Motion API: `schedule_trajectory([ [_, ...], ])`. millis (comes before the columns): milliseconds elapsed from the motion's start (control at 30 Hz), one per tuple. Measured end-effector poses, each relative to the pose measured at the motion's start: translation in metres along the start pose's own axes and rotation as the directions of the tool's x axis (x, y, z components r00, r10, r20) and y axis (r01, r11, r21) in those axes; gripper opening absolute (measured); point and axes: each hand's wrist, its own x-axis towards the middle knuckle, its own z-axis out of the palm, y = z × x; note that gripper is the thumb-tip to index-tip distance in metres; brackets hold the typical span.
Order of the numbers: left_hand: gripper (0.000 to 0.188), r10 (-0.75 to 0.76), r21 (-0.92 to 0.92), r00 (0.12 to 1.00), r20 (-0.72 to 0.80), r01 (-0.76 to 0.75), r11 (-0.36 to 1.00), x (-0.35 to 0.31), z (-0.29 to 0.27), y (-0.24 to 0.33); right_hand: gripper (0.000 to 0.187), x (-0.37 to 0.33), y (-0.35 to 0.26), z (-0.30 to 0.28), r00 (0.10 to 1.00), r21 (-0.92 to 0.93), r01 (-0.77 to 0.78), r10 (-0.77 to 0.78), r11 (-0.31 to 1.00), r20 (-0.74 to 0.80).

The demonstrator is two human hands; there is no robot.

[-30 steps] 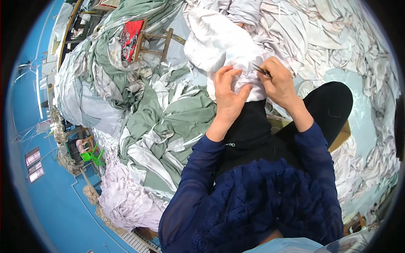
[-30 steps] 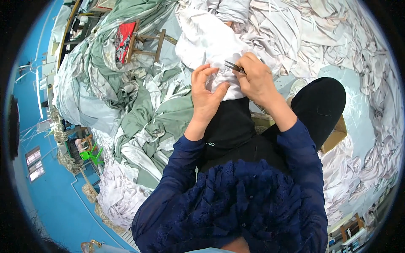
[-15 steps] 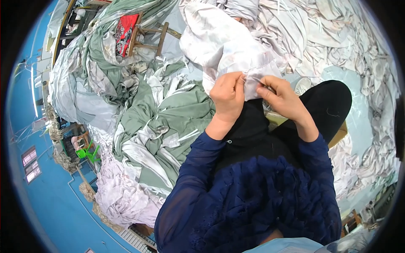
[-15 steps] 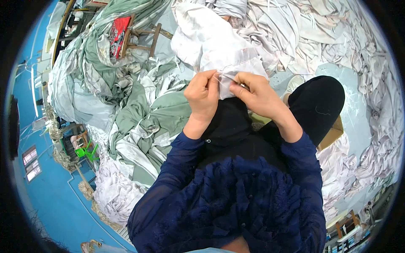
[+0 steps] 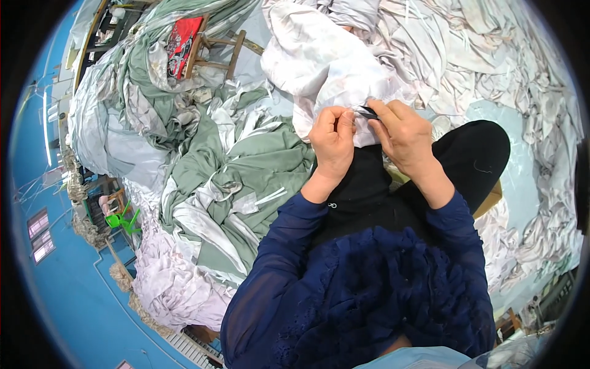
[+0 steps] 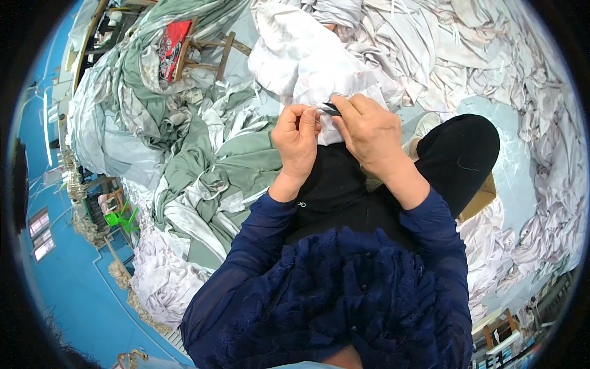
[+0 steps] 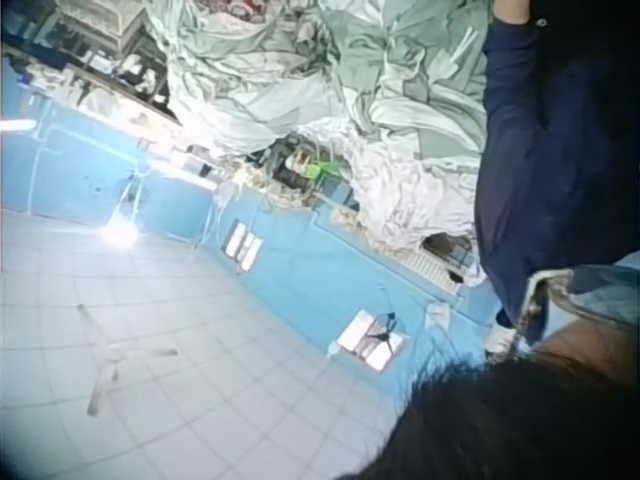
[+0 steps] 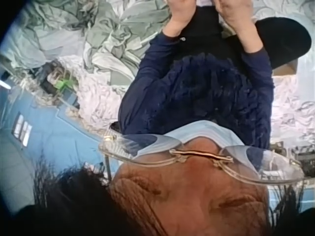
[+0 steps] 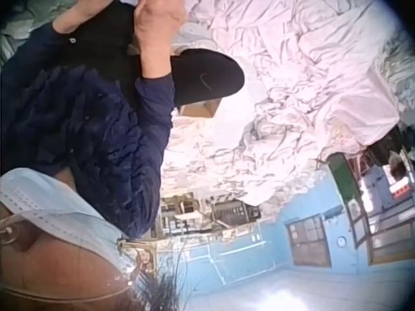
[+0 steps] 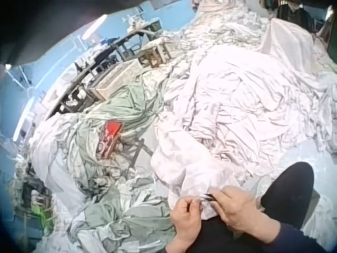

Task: Trimming loose threads and excess material from large pieces of fabric using thread snips.

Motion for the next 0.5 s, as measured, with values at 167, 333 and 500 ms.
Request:
schedule_trajectory([
  [167, 0.010, -0.003, -0.055, 1.000, 0.012, 0.004, 0.998, -0.0007, 0.0003, -0.0010, 0.032, 0.0012, -0.0003, 0.0043, 0.999, -0.041, 0.032, -0.031, 0.999, 0.009],
  [333, 0.009, -0.001, -0.090, 1.000, 0.019, 0.002, 0.996, -0.0015, -0.0002, -0.0039, 0.032, 0.0003, 0.0012, 0.0072, 0.998, -0.051, 0.062, -0.061, 0.997, 0.009],
  [500, 0.010, 0.005, -0.110, 1.000, 0.024, -0.003, 0.994, -0.0015, -0.0011, -0.0056, 0.031, 0.0008, 0.0002, 0.0083, 0.998, -0.056, 0.062, -0.062, 0.996, 0.003],
])
